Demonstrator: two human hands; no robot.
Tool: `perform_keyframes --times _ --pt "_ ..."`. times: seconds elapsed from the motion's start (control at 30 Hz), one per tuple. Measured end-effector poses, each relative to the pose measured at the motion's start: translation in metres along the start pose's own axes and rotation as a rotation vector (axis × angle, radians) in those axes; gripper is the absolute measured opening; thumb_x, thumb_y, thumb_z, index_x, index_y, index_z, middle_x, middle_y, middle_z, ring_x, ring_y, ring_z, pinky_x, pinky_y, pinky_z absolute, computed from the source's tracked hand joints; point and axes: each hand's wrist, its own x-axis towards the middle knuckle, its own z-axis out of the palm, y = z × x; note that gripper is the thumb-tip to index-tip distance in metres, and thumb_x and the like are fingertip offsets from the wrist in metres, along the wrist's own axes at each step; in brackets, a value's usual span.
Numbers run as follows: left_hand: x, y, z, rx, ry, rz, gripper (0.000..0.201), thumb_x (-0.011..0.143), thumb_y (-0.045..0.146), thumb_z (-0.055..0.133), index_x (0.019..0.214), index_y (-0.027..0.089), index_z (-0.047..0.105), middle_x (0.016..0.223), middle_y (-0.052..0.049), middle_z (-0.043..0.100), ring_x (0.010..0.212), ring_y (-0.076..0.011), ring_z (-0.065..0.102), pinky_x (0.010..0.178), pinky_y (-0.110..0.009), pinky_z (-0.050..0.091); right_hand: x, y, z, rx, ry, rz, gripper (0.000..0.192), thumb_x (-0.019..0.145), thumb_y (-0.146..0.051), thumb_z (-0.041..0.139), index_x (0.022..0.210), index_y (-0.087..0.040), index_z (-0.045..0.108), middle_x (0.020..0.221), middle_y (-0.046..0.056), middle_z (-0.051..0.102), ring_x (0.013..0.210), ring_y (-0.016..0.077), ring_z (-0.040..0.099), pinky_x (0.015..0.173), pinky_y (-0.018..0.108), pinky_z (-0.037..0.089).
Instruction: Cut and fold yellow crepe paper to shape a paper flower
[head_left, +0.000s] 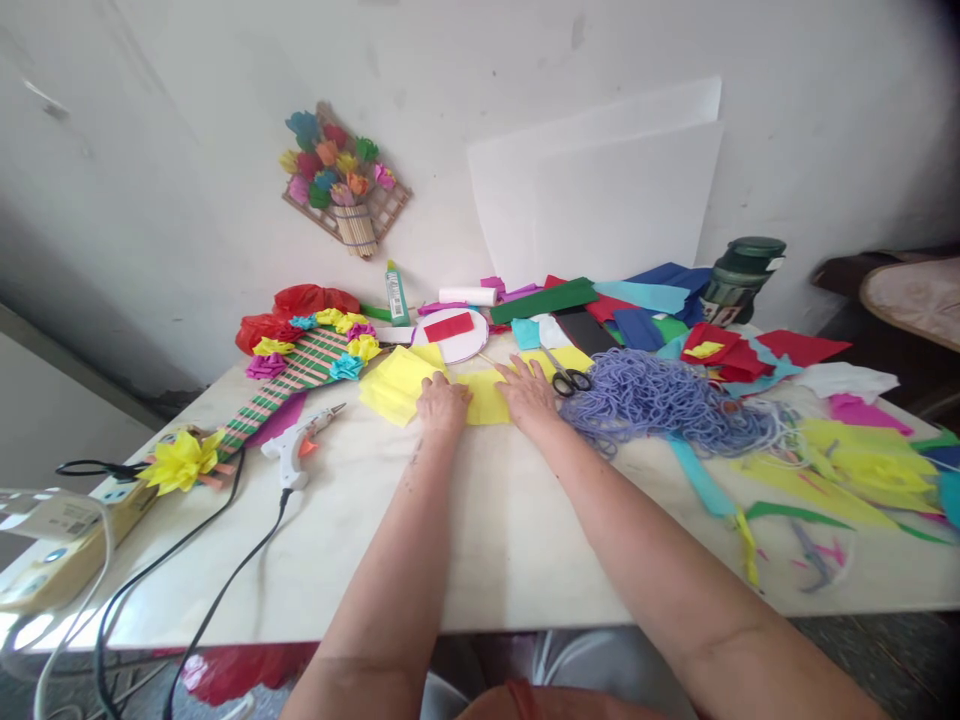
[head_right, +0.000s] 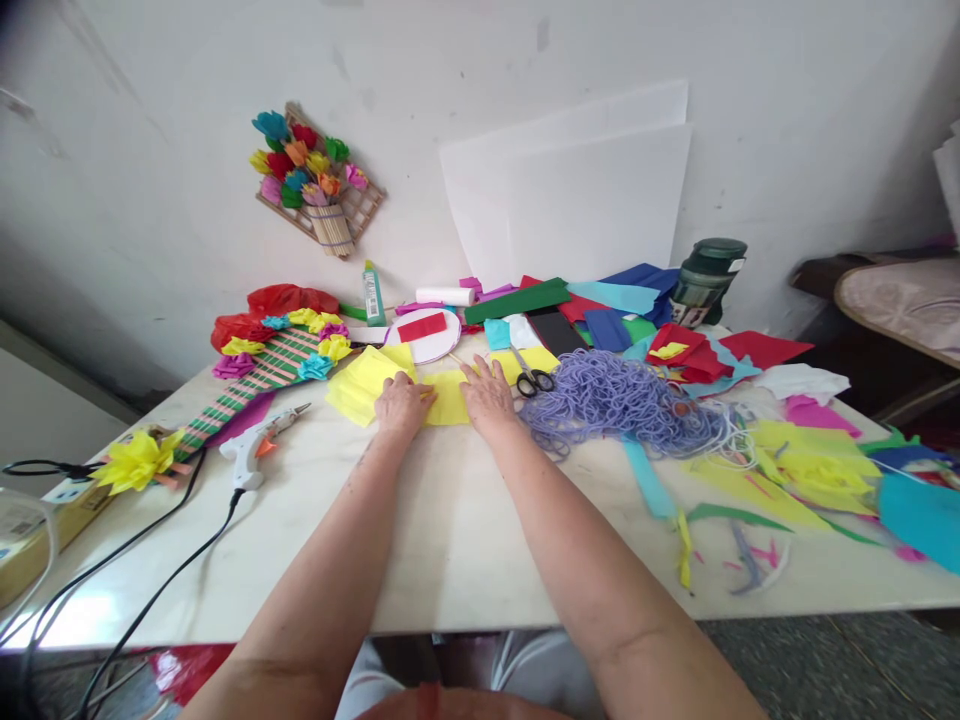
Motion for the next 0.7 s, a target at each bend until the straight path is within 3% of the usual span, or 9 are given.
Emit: perform_keyframes --times 0.17,0.27,0.4,0.5,0.7 --pt "-0.0019 0.0015 -0.0036 0.079 -0.02 0.042 0.032 0.076 0.048 0.042 0.092 0.034 0.066 0.099 -0.01 0.048 0.099 -0.029 0.037 0.073 -0.036 0.038 -0.0006 0.0029 0.0002 0.004 0.001 0.005 0.023 0.082 -0.02 0.043 0.086 -0.021 0.066 0.127 0.002 0.047 0.128 0.028 0.018 0.101 0.051 0.003" --pt "-0.0027 0.0004 -0.0046 0.096 -0.008 0.077 0.037 0.073 0.055 0.043 0.093 0.034 0.066 0.11 -0.009 0.047 0.104 -0.0302 0.035 0.081 -0.04 0.034 -0.0011 0.0031 -0.0009 0.012 -0.013 0.007 0.024 0.081 -0.019 0.043 0.088 -0.022 0.066 0.127 0.004 0.047 0.128 0.0286 0.017 0.101 0.051 0.002" --pt "-0.0029 -0.0022 -0.0038 0.096 -0.023 0.098 0.042 0.069 0.059 0.046 0.097 0.035 0.064 0.136 -0.002 0.03 0.122 -0.0351 0.017 0.093 -0.046 0.022 -0.0023 0.0016 -0.0026 0.013 -0.021 0.027 0.027 0.081 -0.017 0.042 0.092 -0.022 0.066 0.127 0.005 0.047 0.128 0.0286 0.018 0.101 0.051 0.002" --pt "-0.0024 -0.0035 -0.0026 0.084 -0.051 0.089 0.042 0.069 0.058 0.047 0.1 0.034 0.063 0.14 0.0 0.024 0.128 -0.035 0.005 0.098 -0.049 0.011 -0.0036 0.0024 -0.0009 0.016 -0.007 0.032 0.027 0.08 -0.015 0.043 0.093 -0.022 0.066 0.127 0.006 0.047 0.128 0.0281 0.019 0.101 0.051 0.002" --pt "-0.0009 -0.0038 -0.0026 0.078 -0.072 0.094 0.044 0.069 0.059 0.046 0.102 0.034 0.062 0.141 0.0 0.023 0.13 -0.0337 0.001 0.1 -0.05 0.007 -0.0052 0.0037 -0.0054 0.025 0.152 0.02 0.03 0.081 -0.017 0.04 0.102 -0.017 0.062 0.131 0.008 0.042 0.129 0.0256 0.017 0.103 0.049 0.003"
